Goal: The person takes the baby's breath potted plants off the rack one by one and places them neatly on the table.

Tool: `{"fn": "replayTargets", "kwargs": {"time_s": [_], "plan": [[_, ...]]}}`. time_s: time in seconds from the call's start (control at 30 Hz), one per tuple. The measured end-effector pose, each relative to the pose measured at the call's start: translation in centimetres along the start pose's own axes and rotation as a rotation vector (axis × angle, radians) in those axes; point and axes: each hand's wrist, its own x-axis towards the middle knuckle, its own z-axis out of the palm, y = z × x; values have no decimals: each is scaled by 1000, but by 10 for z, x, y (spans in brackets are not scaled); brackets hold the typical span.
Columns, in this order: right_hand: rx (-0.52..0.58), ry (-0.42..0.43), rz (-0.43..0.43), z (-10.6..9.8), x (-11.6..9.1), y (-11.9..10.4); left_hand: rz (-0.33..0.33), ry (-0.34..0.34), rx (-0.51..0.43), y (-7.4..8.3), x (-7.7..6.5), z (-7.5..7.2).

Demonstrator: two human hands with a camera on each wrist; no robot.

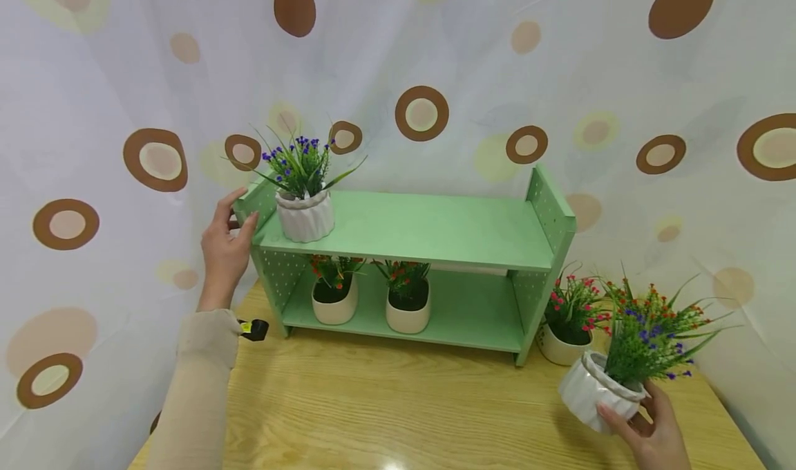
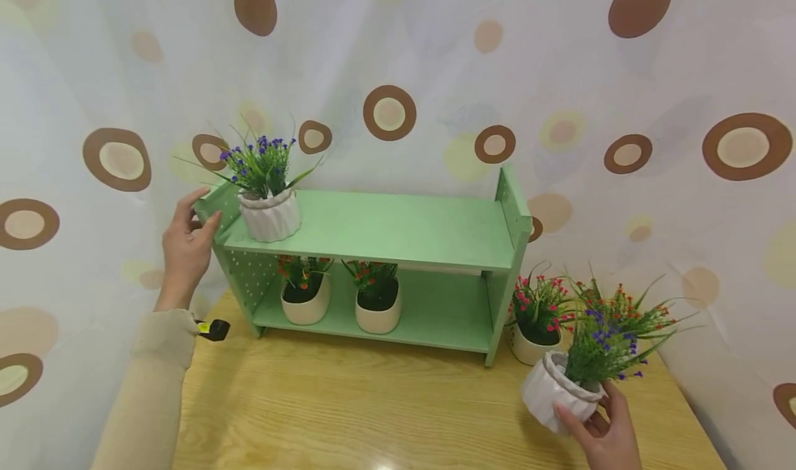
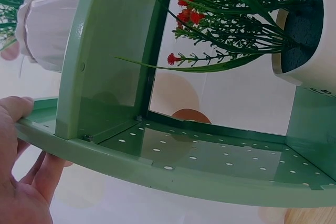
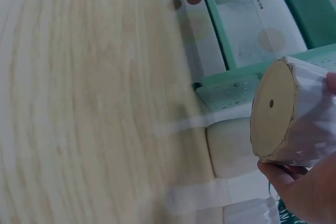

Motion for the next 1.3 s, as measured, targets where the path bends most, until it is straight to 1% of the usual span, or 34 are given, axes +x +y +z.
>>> {"fn": "replayTargets", "kwargs": {"time_s": [0.1,0.23,0.37,0.6,0.73,1.0,1.07,1.3], "plan": [[19,-23,53,-1,3,6,-1,0,3,0,0,0],[-25,-66,100,-3,9,13,3,-4,-1,0,-1,0],[-84,-95,125,-3,14,20,5,-5,-7,1,-1,0],[-92,-93,151,-1,17,26,-2,-7,-9,0,-1,1],[-103,-97,155,0,19,28,4,-7,-9,-1,0,1],[-143,-60,157,0,20,32,7,-5,-8,-2,-1,1],[-130,-64,159,0,19,32,9,-3,-6,-2,0,1],[-160,-45,114,5,19,30,7,-2,-9,-2,1,1]]}}
